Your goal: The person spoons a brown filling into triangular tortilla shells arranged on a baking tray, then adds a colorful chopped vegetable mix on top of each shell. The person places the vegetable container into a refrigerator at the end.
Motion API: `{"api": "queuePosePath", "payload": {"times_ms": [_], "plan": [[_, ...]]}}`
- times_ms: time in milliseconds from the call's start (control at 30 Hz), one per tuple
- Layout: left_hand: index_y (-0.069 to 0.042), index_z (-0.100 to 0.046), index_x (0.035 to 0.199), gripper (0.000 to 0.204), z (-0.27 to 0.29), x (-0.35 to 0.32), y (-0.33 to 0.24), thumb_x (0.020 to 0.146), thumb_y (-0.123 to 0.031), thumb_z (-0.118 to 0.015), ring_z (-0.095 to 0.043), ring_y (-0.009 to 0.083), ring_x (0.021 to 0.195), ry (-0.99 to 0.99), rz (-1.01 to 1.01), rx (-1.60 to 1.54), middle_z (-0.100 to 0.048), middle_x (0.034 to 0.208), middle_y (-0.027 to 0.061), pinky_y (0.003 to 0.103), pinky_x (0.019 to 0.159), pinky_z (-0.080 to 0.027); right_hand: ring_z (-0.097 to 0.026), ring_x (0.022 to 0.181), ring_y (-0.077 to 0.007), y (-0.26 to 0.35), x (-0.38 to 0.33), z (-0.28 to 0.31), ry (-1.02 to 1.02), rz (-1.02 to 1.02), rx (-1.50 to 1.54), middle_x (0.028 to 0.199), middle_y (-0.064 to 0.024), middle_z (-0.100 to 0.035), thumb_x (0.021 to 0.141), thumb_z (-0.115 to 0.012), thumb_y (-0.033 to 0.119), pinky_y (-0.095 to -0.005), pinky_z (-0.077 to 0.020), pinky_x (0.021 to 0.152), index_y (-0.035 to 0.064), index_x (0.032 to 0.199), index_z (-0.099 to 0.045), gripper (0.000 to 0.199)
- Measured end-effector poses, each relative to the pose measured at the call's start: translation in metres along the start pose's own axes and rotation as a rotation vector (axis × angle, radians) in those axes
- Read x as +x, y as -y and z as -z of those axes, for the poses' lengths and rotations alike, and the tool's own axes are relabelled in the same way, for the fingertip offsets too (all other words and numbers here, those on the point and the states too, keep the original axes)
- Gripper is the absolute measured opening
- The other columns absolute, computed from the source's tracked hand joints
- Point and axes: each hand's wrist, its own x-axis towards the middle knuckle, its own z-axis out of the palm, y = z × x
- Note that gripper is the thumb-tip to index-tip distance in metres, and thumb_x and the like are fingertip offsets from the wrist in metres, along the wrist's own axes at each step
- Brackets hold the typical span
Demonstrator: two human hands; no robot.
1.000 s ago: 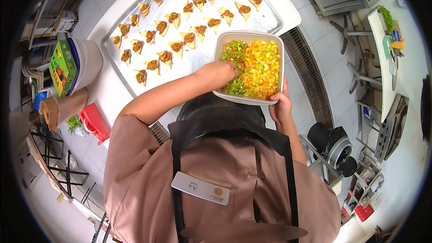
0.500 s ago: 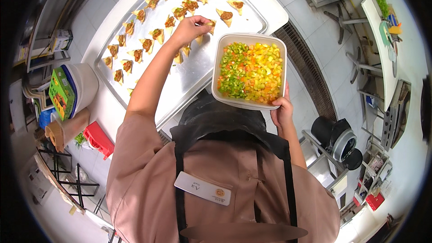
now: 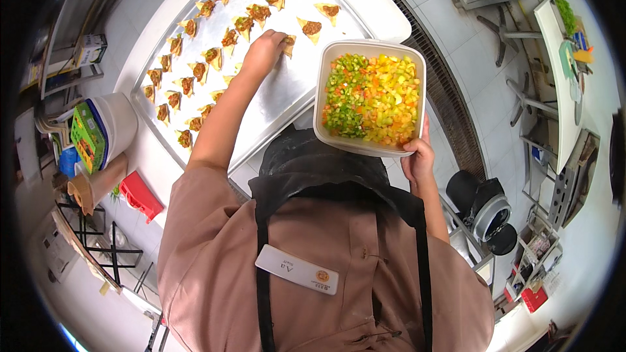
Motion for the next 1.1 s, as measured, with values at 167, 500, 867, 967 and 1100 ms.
{"api": "queuePosePath", "payload": {"times_ms": [167,500,867,967,1100], "plan": [[-0.005,-0.068,0.097,0.019,0.004,-0.008,0.002,0.081,-0.009,-0.060,-0.063,0.0291,0.077,-0.038,0.054,-0.028,-0.063,0.087,0.0138,0.036,0.070,-0.051,-0.034,0.130,-0.0264,0.005,0.010,0.003,0.017,-0.013,-0.028,0.140,-0.0131,-0.032,0.051,-0.044,0.001,-0.0321,-0.0265,0.109,0.0065,0.144,-0.019,0.096],[-0.005,-0.066,0.105,0.025,-0.010,0.019,-0.020,0.082,-0.006,-0.057,-0.064,0.0276,0.088,-0.050,0.070,-0.097,-0.066,0.101,0.0136,0.033,0.077,-0.051,-0.032,0.131,-0.0258,0.013,0.028,0.011,0.068,-0.056,-0.057,0.141,-0.0125,-0.031,0.050,-0.046,0.003,-0.0319,-0.0245,0.109,0.0060,0.144,-0.019,0.098],[-0.005,-0.066,0.105,0.026,-0.011,0.021,-0.021,0.082,-0.001,-0.053,-0.064,0.0312,0.089,-0.108,0.185,-0.127,-0.065,0.099,0.0171,0.035,0.078,-0.052,-0.030,0.132,-0.0269,0.012,0.034,0.012,0.077,-0.054,-0.064,0.141,-0.0130,-0.030,0.050,-0.046,0.004,-0.0328,-0.0229,0.110,0.0065,0.144,-0.018,0.098],[-0.006,-0.065,0.108,0.030,-0.017,0.044,-0.023,0.083,0.001,-0.049,-0.064,0.0331,0.087,-0.141,0.143,-0.193,-0.065,0.097,0.0189,0.037,0.078,-0.051,-0.030,0.132,-0.0271,0.014,0.040,0.014,0.087,-0.041,-0.051,0.142,-0.0132,-0.029,0.050,-0.045,0.003,-0.0330,-0.0228,0.110,0.0066,0.144,-0.018,0.098],[-0.005,-0.062,0.111,0.033,-0.034,0.057,-0.019,0.082,0.002,-0.048,-0.062,0.0349,0.091,-0.080,0.080,-0.157,-0.063,0.102,0.0198,0.038,0.081,-0.049,-0.030,0.132,-0.0273,0.014,0.043,0.016,0.097,-0.032,-0.060,0.142,-0.0133,-0.029,0.051,-0.045,0.002,-0.0331,-0.0229,0.110,0.0067,0.145,-0.017,0.098]]}}
